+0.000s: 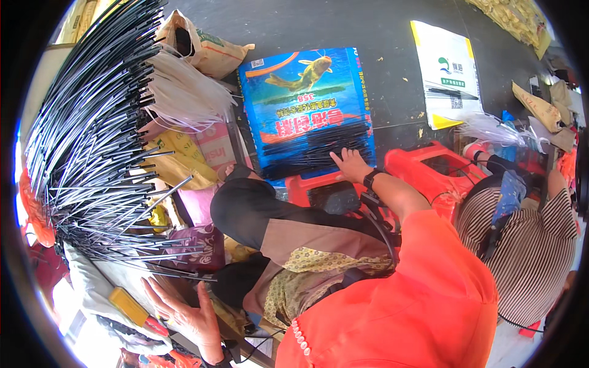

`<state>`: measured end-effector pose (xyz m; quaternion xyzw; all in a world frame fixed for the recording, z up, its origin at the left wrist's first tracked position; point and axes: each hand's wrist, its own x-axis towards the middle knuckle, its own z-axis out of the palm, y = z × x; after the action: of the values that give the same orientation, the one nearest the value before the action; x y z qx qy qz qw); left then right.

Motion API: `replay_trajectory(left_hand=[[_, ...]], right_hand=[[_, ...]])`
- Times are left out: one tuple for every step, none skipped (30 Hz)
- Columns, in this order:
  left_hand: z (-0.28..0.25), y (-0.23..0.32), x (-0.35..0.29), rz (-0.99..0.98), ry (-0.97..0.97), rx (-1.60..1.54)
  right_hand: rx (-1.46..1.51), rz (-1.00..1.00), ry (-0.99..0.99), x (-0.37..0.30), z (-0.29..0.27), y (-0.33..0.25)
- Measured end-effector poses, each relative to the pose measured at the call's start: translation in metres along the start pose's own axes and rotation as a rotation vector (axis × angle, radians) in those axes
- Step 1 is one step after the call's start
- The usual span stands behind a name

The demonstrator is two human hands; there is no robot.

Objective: The recorder uses pliers and hands to assemble small plastic connectors and wire ribs for umbrellas.

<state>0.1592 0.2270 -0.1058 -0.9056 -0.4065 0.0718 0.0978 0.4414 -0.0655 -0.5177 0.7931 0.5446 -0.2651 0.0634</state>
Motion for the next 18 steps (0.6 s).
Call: replay_trajectory(left_hand=[[0.001,0.001,0.001,0.003,-0.002,0.003],[0.002,0.003,0.002,0.005,-0.009,0.0],[-0.001,0.002,0.001,-0.001,-0.004,-0.003],[-0.003,0.001,0.0,-0.005,0.002,-0.001],[-0.005,0.001,-0.001,-0.008,0.001,0.001],[-0.007,0.0,-0.001,-0.008,-0.004,-0.001],[-0.005,0.001,0.001,-0.004,-0.006,0.0],[-0.004,0.001,0.003,0.001,-0.006,0.012],[-0.003,0.001,0.003,0.007,-0.003,0.023],[-0.003,0.002,0.004,0.015,0.001,0.017],[-0.004,0.004,0.006,0.001,-0.012,0.012],[-0.004,0.006,0.007,-0.006,-0.022,-0.003],[-0.004,0.003,0.005,0.013,-0.003,-0.017],[-0.006,0.003,0.005,0.036,0.007,0.018],[-0.01,0.003,0.004,0.063,0.025,0.04],[-0.012,-0.004,-0.002,0.048,0.019,-0.026],[-0.005,-0.007,-0.004,0.077,0.122,-0.01],[-0.017,0.012,0.006,0.127,0.164,-0.092]], right_hand=[[-0.05,0.056,-0.015,-0.003,0.005,-0.001],[-0.045,0.056,-0.018,-0.005,0.011,0.0],[0.05,0.07,-0.27,-0.005,0.007,0.001],[0.146,0.084,-0.524,-0.006,0.005,0.002],[0.144,0.082,-0.518,-0.011,0.012,0.005],[0.247,0.106,-0.571,-0.02,0.024,0.01],[0.357,0.13,-0.627,-0.03,0.033,0.013],[0.36,0.135,-0.628,-0.04,0.039,0.017],[0.387,0.165,-0.616,-0.05,0.042,0.02],[0.414,0.2,-0.603,-0.061,0.042,0.023],[0.415,0.216,-0.598,-0.073,0.043,0.029],[0.461,0.258,-0.548,-0.088,0.044,0.036],[0.507,0.293,-0.496,-0.099,0.032,0.037],[0.545,0.354,-0.482,-0.115,0.017,0.035],[0.605,0.316,-0.373,-0.134,0.009,0.033],[0.654,0.276,-0.253,-0.149,0.002,0.033],[0.824,0.435,-0.3,-0.155,-0.034,0.018],[0.719,0.379,-0.155,-0.171,0.012,0.018]])
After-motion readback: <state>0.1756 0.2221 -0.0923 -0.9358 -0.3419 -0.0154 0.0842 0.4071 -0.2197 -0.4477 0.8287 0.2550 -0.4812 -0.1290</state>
